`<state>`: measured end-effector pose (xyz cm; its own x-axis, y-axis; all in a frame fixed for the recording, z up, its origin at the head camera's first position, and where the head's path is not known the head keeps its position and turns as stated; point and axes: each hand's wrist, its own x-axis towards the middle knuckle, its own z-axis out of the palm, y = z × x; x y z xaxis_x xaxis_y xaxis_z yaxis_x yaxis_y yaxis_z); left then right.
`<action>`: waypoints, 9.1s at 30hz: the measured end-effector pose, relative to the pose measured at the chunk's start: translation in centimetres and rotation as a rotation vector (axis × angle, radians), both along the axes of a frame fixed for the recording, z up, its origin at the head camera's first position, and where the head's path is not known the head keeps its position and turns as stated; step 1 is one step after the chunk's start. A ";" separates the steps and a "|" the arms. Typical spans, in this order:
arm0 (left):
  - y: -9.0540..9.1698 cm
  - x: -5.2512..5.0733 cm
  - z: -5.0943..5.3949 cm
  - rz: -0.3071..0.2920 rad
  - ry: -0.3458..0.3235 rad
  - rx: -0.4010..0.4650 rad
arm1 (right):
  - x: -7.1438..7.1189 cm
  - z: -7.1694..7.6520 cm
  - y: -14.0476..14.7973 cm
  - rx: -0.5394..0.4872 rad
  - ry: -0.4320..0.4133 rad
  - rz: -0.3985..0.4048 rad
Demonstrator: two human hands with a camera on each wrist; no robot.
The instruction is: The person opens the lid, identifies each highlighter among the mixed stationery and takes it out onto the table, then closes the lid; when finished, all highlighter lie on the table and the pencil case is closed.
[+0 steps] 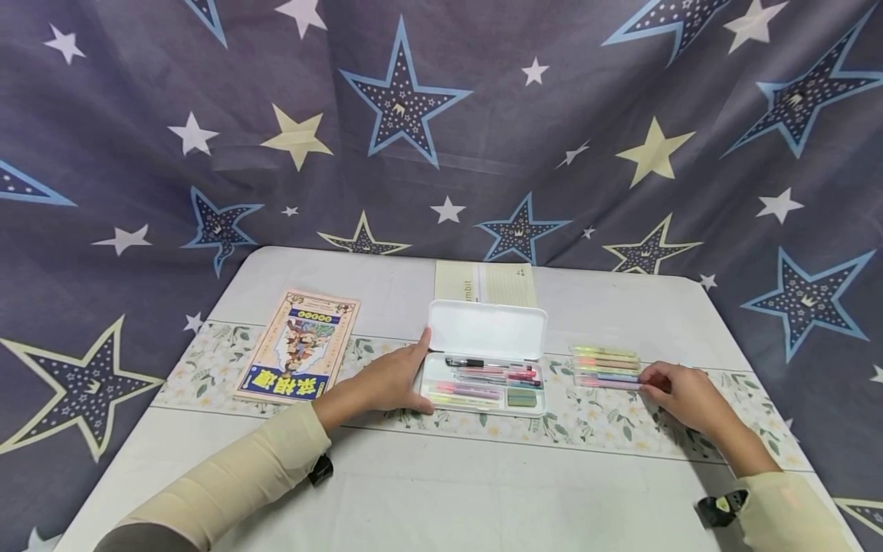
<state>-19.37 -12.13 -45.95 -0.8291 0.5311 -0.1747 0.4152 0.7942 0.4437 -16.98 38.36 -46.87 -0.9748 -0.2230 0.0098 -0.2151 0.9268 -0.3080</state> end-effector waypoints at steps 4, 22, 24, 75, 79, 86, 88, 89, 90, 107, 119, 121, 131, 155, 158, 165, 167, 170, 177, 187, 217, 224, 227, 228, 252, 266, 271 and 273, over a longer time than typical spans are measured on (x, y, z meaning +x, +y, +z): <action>0.0 -0.1 -0.1 0.001 0.003 -0.009 | -0.1 0.3 -0.1 -0.001 0.006 -0.001; 0.0 -0.1 0.2 -0.001 0.003 -0.002 | -0.9 3.0 -5.5 -0.054 0.085 0.131; 0.0 -0.1 0.1 -0.001 0.001 -0.007 | -1.0 3.1 -6.5 -0.055 0.088 0.161; 0.0 0.0 0.0 0.011 0.005 -0.003 | 0.6 1.2 -21.8 0.143 0.258 0.687; 0.0 0.1 0.0 0.010 0.009 0.004 | 0.5 1.3 -22.0 0.084 0.220 0.652; 0.0 0.1 0.0 0.014 0.006 -0.002 | 0.5 1.6 -22.3 0.056 0.169 0.613; 0.0 0.1 -0.1 0.015 0.004 -0.002 | 0.5 1.7 -22.3 0.052 0.160 0.616; 0.0 0.1 -0.1 0.015 0.003 -0.003 | 0.5 1.7 -22.3 0.047 0.156 0.618; 0.0 0.1 -0.1 0.015 0.001 -0.004 | 0.5 1.8 -22.2 0.040 0.152 0.622; 0.1 0.1 0.0 0.015 0.005 0.000 | -0.3 2.7 -17.6 -0.029 0.187 0.572; 0.1 0.0 0.0 0.013 0.015 -0.008 | -1.0 2.9 -13.8 -0.076 0.266 0.478; 0.1 0.0 0.0 0.010 0.018 -0.010 | -1.2 3.0 -13.2 -0.080 0.270 0.459; 0.1 0.0 -0.1 0.014 0.018 -0.015 | -1.8 3.3 -9.7 -0.115 0.312 0.383; 0.0 -0.1 -0.3 0.003 0.019 -0.014 | -4.6 0.9 -1.0 -0.034 0.265 0.153; 0.0 -0.1 -0.2 0.003 0.021 -0.010 | -5.0 0.6 -0.7 -0.021 0.239 0.138; 0.0 0.0 -0.3 0.010 0.014 -0.013 | -5.8 0.1 -0.1 0.005 0.198 0.137; 0.0 0.0 -0.3 0.013 0.011 -0.016 | -6.0 -0.1 0.0 0.008 0.188 0.137; 0.0 0.0 -0.3 0.015 0.012 -0.012 | -6.2 -0.3 0.0 0.007 0.170 0.136; 0.0 0.1 -0.2 0.017 0.015 -0.010 | -6.3 -0.5 -0.1 0.009 0.134 0.122; 0.0 0.1 -0.1 0.017 0.014 -0.001 | -6.5 -0.4 -0.4 0.011 0.048 0.056; 0.0 0.0 -0.2 0.015 0.019 -0.022 | -2.8 1.9 -6.5 -0.075 0.185 0.158; 0.1 0.0 -0.2 0.010 0.011 -0.023 | -1.8 1.9 -9.9 -0.102 0.231 0.264; 0.1 0.0 -0.1 0.012 0.011 -0.020 | -1.5 2.1 -11.3 -0.103 0.226 0.309; 0.1 0.0 -0.1 0.013 0.011 -0.020 | -1.3 2.1 -11.7 -0.101 0.221 0.320; 0.2 0.1 -0.3 0.018 0.016 -0.015 | 0.6 1.4 -19.7 -0.047 0.235 0.562; 0.1 0.2 -0.1 0.023 0.010 -0.012 | 0.6 0.7 -21.1 -0.003 0.301 0.547; 0.1 0.1 -0.1 0.024 0.018 -0.009 | 0.4 0.4 -21.6 0.010 0.314 0.553; 0.1 0.1 -0.1 0.023 0.017 -0.009 | 0.4 0.4 -21.8 0.012 0.329 0.561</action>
<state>-19.28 -12.00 -46.09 -0.8441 0.5100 -0.1653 0.4040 0.8078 0.4294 -16.60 16.54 -46.51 -0.6564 -0.6995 0.2824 -0.7490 0.6490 -0.1336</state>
